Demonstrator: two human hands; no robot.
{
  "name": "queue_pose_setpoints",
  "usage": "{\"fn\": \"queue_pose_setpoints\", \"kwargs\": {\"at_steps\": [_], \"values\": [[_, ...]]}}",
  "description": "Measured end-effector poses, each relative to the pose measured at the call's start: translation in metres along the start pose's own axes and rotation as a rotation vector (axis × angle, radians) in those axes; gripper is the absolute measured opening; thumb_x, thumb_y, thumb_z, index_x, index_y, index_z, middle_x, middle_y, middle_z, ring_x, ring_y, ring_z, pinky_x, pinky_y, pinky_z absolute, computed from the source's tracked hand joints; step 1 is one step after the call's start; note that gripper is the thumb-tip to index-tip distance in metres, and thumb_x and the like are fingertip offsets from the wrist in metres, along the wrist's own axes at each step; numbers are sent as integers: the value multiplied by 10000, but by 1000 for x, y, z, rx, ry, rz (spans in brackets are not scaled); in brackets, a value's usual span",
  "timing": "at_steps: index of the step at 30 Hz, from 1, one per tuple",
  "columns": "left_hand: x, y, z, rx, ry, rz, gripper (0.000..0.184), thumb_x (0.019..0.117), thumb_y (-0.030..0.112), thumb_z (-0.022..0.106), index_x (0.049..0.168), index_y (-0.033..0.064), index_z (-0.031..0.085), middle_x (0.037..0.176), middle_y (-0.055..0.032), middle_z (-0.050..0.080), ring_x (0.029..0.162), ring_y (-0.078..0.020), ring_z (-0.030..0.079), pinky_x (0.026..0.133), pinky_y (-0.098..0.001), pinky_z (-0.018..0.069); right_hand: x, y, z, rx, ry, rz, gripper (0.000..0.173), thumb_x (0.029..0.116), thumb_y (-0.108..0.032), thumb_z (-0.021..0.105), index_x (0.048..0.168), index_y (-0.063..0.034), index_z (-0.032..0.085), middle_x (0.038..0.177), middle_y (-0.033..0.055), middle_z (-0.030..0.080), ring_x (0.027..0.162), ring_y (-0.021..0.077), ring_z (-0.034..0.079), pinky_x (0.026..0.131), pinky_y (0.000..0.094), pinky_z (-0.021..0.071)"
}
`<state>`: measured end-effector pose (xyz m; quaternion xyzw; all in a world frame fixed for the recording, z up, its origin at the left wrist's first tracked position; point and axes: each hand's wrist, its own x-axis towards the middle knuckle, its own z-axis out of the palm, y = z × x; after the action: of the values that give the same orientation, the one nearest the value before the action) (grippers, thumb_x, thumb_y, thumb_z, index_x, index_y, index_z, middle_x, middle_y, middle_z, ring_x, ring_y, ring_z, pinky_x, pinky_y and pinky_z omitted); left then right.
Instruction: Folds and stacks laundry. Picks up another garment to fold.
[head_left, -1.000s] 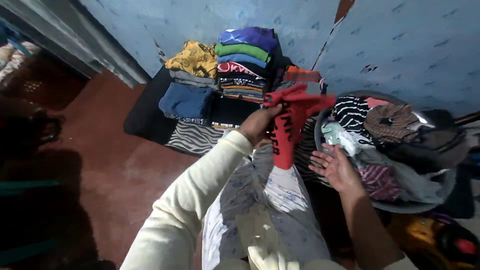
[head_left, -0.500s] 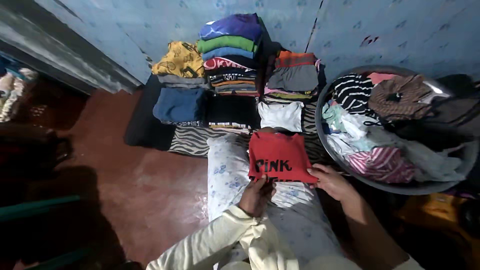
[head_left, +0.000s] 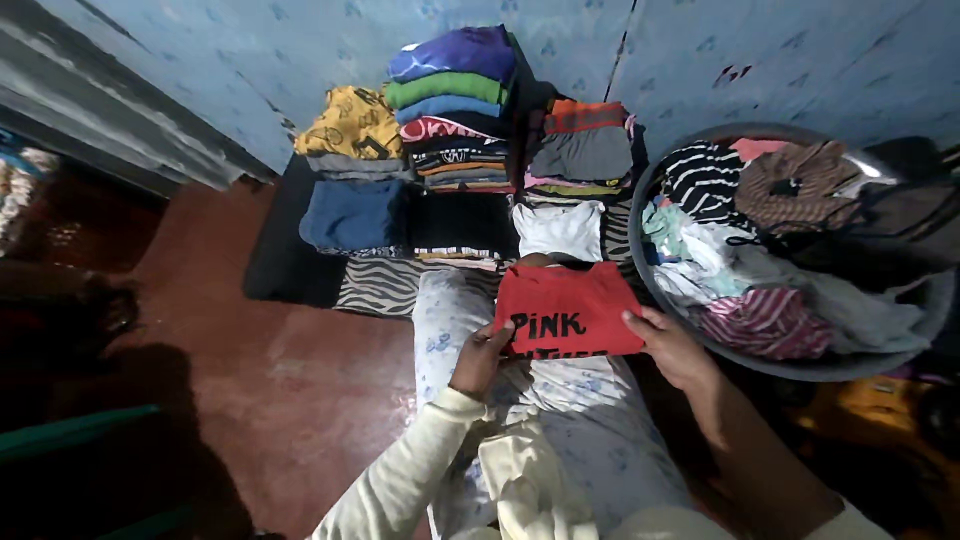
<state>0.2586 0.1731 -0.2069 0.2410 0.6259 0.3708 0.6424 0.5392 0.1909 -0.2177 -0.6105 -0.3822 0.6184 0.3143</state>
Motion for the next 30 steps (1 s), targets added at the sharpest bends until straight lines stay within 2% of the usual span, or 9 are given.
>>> {"fn": "queue_pose_setpoints", "kwargs": {"at_steps": [3, 7, 10, 13, 15, 17, 19, 23, 30], "values": [[-20, -11, -4, 56, 2, 83, 252, 1047, 137, 562, 1206, -50, 617, 1238, -161, 643, 1024, -219, 698, 870, -389, 618, -16, 0, -8, -48, 4, 22, 303, 1089, -180, 483, 1283, 31, 583, 1190, 133, 663, 1052, 155, 683, 912, 348, 590], [-20, -50, -10, 164, 3, 31, 326, 1028, 170, 612, 1263, -54, 582, 1112, -146, 703, 961, -184, 714, 871, -359, 608, -16, 32, -8, -145, -42, 201, 382, 1084, -271, 513, 1306, 30, 591, 1251, 179, 644, 1106, 235, 656, 933, 418, 563], [-15, -47, -12, 261, 6, 76, 426, 1013, 214, 636, 1327, -53, 527, 1193, -160, 644, 1028, -179, 679, 915, -350, 585, -12, 30, -6, -220, -26, 201, 380, 1080, -283, 525, 1267, 37, 609, 1218, 187, 651, 1083, 231, 657, 932, 413, 558], [4, -26, -13, 306, 22, 16, 432, 1066, 357, 527, 1214, -36, 628, 1101, -164, 679, 986, -213, 675, 898, -420, 567, -4, 17, -10, -272, 34, 182, 466, 1073, -370, 523, 1280, 37, 616, 1266, 218, 626, 1152, 283, 616, 987, 485, 508], [23, -14, -13, 272, -40, -67, 526, 1089, 440, 421, 1216, -15, 652, 1084, -151, 715, 986, -223, 701, 897, -448, 576, 4, 9, -8, -281, 41, 182, 518, 1073, -425, 499, 1328, 13, 605, 1322, 214, 614, 1211, 288, 599, 1029, 504, 483], [34, -8, -7, 250, -79, -73, 480, 1097, 398, 421, 1239, -7, 635, 1074, -139, 714, 967, -206, 702, 884, -427, 580, 11, 5, -2, -298, 16, 147, 478, 1080, -383, 501, 1344, 3, 602, 1325, 199, 622, 1226, 266, 596, 1058, 487, 470], [33, -1, 4, 282, -28, 25, 397, 1107, 305, 427, 1245, -19, 612, 1043, -132, 692, 921, -176, 683, 855, -385, 571, 15, -1, 5, -334, 40, 57, 395, 1089, -301, 496, 1304, 12, 603, 1231, 188, 650, 1137, 244, 632, 1001, 459, 505], [25, -8, 13, 314, 84, 240, 389, 1113, 255, 403, 1297, -42, 574, 1068, -164, 694, 952, -188, 700, 888, -398, 582, 14, 2, 11, -370, 178, -60, 359, 1099, -257, 460, 1275, 37, 568, 1132, 193, 648, 1042, 240, 650, 929, 438, 534], [30, -43, 10, 309, 90, 112, 426, 1115, 310, 392, 1322, -14, 575, 1080, -160, 698, 941, -196, 705, 874, -407, 586, 18, 27, 15, -479, 146, 53, 331, 1102, -234, 452, 1202, 57, 574, 1073, 219, 633, 982, 295, 634, 887, 485, 520]]}}
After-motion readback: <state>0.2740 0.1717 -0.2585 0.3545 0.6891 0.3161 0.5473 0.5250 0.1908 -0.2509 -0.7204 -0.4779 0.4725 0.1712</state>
